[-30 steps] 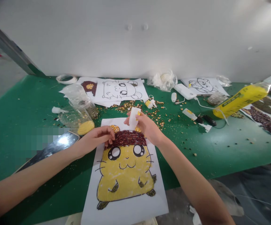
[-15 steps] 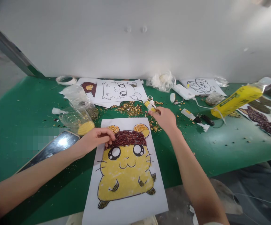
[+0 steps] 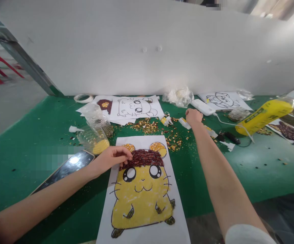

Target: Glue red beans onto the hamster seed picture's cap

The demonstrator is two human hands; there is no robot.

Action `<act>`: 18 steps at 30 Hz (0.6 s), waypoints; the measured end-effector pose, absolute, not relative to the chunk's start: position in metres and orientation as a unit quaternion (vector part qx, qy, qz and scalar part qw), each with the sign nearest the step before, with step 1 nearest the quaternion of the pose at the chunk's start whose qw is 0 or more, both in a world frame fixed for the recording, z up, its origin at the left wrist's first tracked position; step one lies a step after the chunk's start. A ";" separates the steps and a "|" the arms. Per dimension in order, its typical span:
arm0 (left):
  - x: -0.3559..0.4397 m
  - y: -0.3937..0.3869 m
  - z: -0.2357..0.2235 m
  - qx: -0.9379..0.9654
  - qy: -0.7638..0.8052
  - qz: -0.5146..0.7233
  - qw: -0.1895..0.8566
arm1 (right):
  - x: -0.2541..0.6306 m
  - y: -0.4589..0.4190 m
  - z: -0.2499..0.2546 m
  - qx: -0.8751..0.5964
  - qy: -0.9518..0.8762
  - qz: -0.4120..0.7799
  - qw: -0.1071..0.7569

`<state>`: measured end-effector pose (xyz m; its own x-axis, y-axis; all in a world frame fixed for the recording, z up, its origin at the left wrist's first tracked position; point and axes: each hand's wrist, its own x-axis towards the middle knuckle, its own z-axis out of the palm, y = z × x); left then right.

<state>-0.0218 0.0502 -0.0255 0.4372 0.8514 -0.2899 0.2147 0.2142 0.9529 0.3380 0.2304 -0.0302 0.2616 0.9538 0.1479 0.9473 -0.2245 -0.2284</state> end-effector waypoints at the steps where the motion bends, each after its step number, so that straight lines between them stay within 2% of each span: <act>1: -0.022 0.050 -0.026 0.572 0.464 0.256 0.626 | 0.336 0.228 -0.028 -0.778 -0.610 0.013 0.152; 3: -0.021 0.050 -0.026 0.571 0.463 0.257 0.627 | 0.325 0.215 -0.022 -0.760 -0.622 0.008 0.189; 5: -0.021 0.050 -0.025 0.570 0.463 0.258 0.628 | 0.306 0.194 -0.015 -0.720 -0.642 0.033 0.263; 7: -0.021 0.049 -0.025 0.570 0.461 0.259 0.629 | 0.282 0.166 -0.006 -0.606 -0.637 0.186 0.439; 9: -0.022 0.049 -0.026 0.570 0.457 0.259 0.632 | 0.255 0.133 0.004 -0.480 -0.607 0.372 0.512; 13: -0.023 0.049 -0.027 0.571 0.448 0.262 0.636 | 0.216 0.081 0.015 -0.345 -0.538 0.574 0.511; 18: -0.023 0.048 -0.026 0.573 0.453 0.262 0.631 | 0.206 0.068 0.002 -0.255 -0.496 0.713 0.425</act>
<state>-0.0233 0.0483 -0.0262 0.4529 0.8494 -0.2709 0.1880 0.2060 0.9603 0.2060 0.0681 0.0017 -0.5092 0.8588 0.0570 -0.3522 -0.1474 -0.9242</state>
